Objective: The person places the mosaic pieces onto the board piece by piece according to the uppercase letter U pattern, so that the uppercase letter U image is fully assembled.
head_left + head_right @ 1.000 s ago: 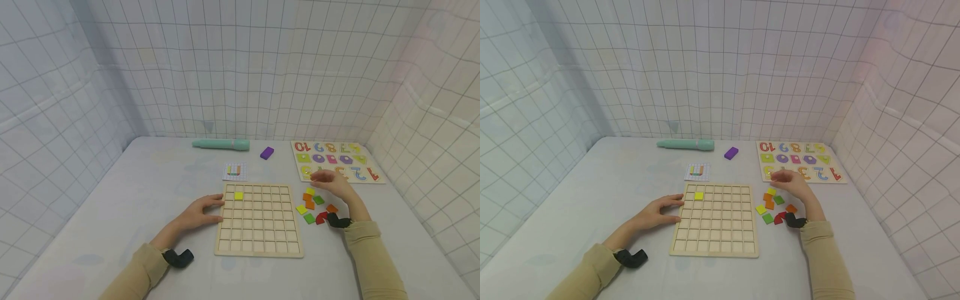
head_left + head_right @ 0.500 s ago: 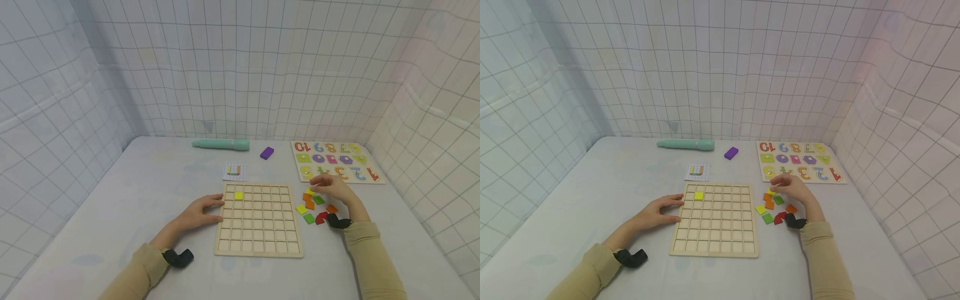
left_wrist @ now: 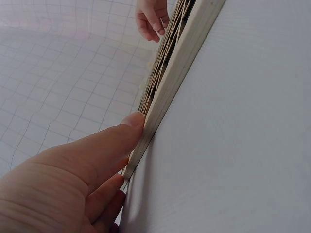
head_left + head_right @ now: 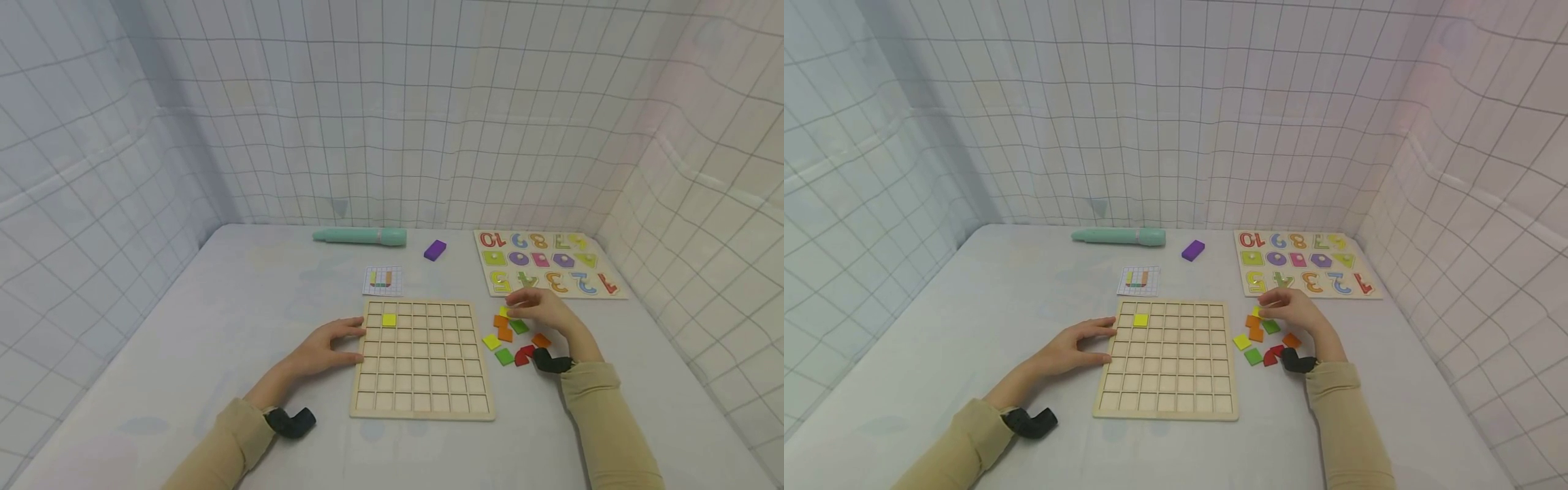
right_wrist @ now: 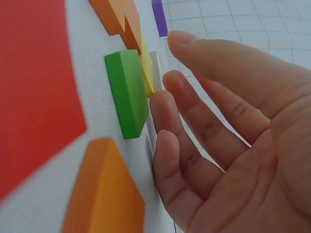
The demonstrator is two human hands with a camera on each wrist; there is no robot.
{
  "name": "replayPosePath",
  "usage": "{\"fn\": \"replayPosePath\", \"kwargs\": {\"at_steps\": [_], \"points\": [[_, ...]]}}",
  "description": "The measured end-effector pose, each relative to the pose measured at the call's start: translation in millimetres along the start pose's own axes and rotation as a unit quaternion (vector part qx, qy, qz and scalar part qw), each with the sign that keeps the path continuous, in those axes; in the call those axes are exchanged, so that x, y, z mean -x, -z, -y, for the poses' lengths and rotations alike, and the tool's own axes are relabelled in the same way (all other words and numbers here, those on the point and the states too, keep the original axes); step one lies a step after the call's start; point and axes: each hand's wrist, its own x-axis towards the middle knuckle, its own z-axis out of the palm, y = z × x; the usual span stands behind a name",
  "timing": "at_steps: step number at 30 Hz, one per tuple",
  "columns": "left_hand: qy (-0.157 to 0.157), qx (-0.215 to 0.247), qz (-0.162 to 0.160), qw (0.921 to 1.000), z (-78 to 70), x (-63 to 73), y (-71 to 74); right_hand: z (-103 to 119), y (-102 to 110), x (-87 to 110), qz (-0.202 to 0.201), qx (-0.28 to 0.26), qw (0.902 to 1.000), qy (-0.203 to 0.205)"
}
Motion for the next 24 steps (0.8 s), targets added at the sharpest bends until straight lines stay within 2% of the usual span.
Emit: {"fn": "replayPosePath", "kwargs": {"at_steps": [13,24], "points": [[0.001,-0.001,-0.002,1.0000,1.3,-0.1,-0.5,-3.6,-2.8,-3.0,-0.009,0.017,0.9995,-0.025],[0.004,0.006,-0.004,1.0000,1.2,-0.1,-1.1,-4.1,-2.9,-3.8,-0.012,0.029,0.9993,-0.019]]}}
